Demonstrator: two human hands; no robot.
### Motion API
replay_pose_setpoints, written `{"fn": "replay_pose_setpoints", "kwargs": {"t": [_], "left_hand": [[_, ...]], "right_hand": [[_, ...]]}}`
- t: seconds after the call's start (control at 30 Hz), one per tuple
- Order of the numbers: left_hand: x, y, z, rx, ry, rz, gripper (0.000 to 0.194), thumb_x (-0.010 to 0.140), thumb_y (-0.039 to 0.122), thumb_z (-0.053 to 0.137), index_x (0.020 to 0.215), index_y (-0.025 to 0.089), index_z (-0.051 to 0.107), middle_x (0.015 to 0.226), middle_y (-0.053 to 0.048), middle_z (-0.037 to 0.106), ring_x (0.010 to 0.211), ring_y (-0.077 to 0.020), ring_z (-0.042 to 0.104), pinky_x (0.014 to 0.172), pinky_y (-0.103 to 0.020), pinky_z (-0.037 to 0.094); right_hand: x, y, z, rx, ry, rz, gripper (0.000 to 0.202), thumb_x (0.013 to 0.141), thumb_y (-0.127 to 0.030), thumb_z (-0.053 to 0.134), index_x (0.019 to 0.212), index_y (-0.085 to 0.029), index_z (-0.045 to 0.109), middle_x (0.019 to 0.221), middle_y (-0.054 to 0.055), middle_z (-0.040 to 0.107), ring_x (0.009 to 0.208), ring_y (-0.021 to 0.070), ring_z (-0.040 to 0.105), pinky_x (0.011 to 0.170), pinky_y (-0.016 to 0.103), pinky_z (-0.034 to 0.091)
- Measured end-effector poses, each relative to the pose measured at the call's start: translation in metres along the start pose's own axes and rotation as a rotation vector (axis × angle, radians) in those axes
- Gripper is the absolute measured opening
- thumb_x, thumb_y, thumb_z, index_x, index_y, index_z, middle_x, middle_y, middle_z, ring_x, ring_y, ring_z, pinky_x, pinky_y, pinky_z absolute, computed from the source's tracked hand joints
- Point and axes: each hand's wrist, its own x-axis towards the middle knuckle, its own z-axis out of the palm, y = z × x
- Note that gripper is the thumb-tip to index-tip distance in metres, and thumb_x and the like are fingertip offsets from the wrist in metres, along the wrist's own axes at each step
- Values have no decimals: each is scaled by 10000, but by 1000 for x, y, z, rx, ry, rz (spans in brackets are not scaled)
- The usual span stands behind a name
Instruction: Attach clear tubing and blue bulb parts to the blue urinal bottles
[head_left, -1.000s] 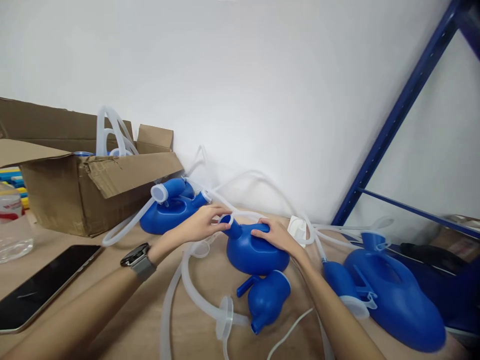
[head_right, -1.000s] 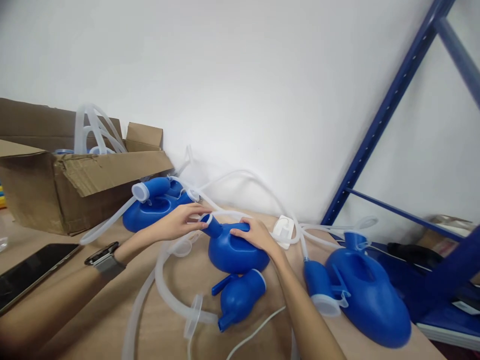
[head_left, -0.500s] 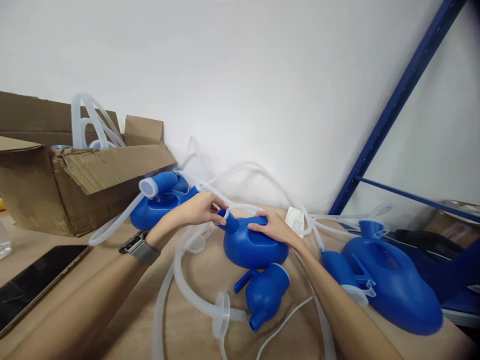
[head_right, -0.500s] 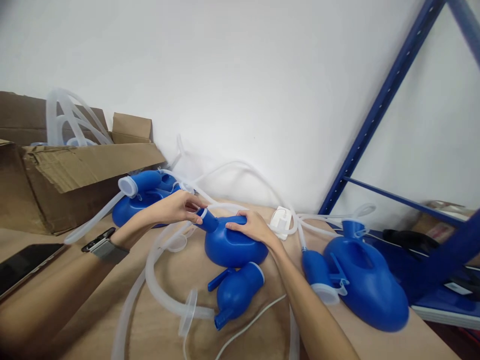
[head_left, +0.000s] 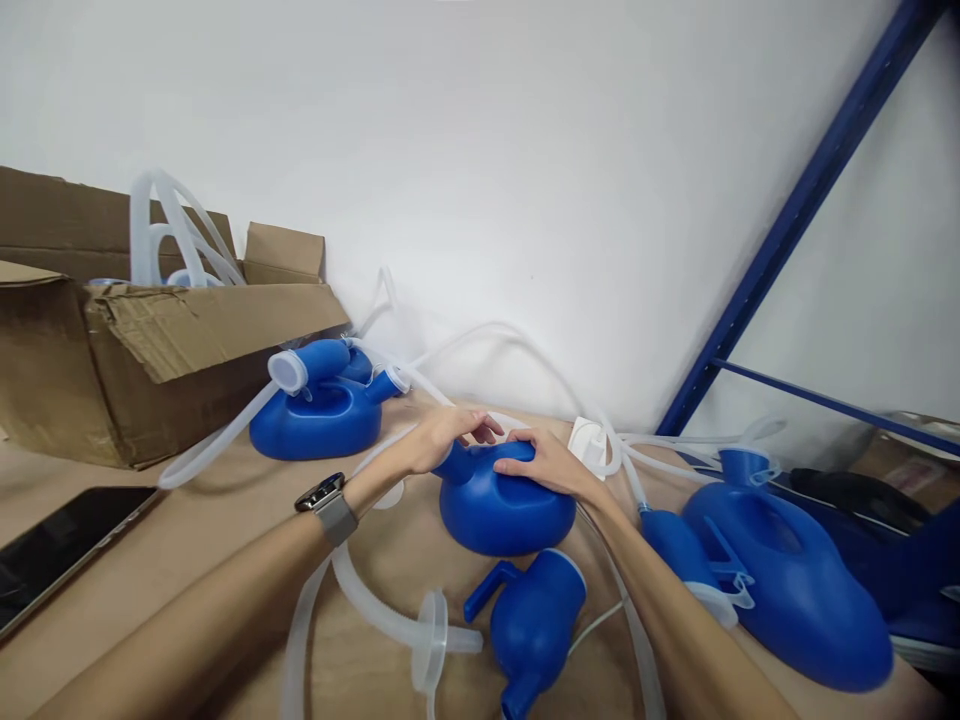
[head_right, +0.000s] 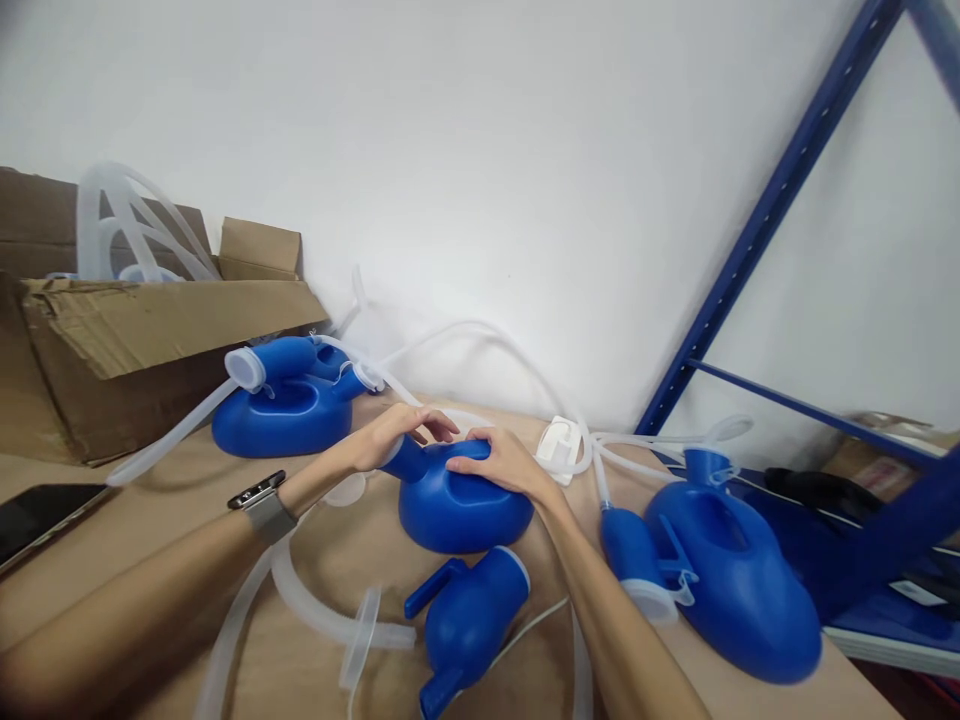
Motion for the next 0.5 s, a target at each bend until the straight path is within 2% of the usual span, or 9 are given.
{"fn": "replay_pose_setpoints", "kwargs": {"t": [0.07, 0.13, 0.23, 0.3, 0.4, 0.5], "left_hand": [[-2, 0, -3, 26, -75, 68, 643, 955, 652, 388, 1019, 142, 774, 1020, -130, 767, 987, -288, 685, 856, -369, 530], [-3, -5, -5, -16, -47, 88, 661, 958, 657, 359, 1037, 140, 764, 1072, -135, 759, 1015, -285, 680, 878, -364, 530], [-7, -21, -7, -123, 200, -12, 738, 965, 673, 244, 1106, 125, 716, 1141, -159, 734, 1081, -290, 675, 904, -378, 542], [-15, -32, -10, 8, 312, -157, 696, 977, 634, 233, 1078, 129, 702, 1102, -157, 739, 1031, -286, 691, 865, -391, 554], [-37, -39, -17, 279, 249, -278, 550, 997, 492, 282, 945, 147, 706, 983, -130, 749, 899, -281, 702, 790, -403, 558], [-65, -38, -22, 416, 152, -273, 341, 952, 361, 427, 939, 178, 715, 995, -115, 742, 953, -292, 682, 908, -432, 527]], "right_hand": [[1, -1, -1, -2, -7, -9, 395, 778, -579, 749, 781, -188, 695, 749, -9, 669, 760, 200, 612, 673, 287, 442], [0, -4, -1, -18, 1, -14, 392, 784, -579, 741, 772, -190, 691, 732, -11, 663, 744, 200, 609, 675, 291, 442], [-1, -8, 0, -55, 28, -8, 395, 787, -587, 730, 779, -194, 689, 761, -2, 685, 762, 211, 625, 696, 300, 453], [-2, -9, 0, -71, 29, 5, 405, 789, -597, 723, 790, -194, 686, 782, 3, 695, 774, 218, 631, 699, 303, 456], [-3, -7, -1, -94, 37, 11, 430, 794, -624, 710, 773, -196, 663, 777, 0, 686, 776, 216, 633, 706, 305, 453], [-3, -3, -2, -132, 71, 7, 447, 812, -643, 682, 754, -201, 643, 783, 4, 687, 782, 220, 639, 710, 309, 447]]}}
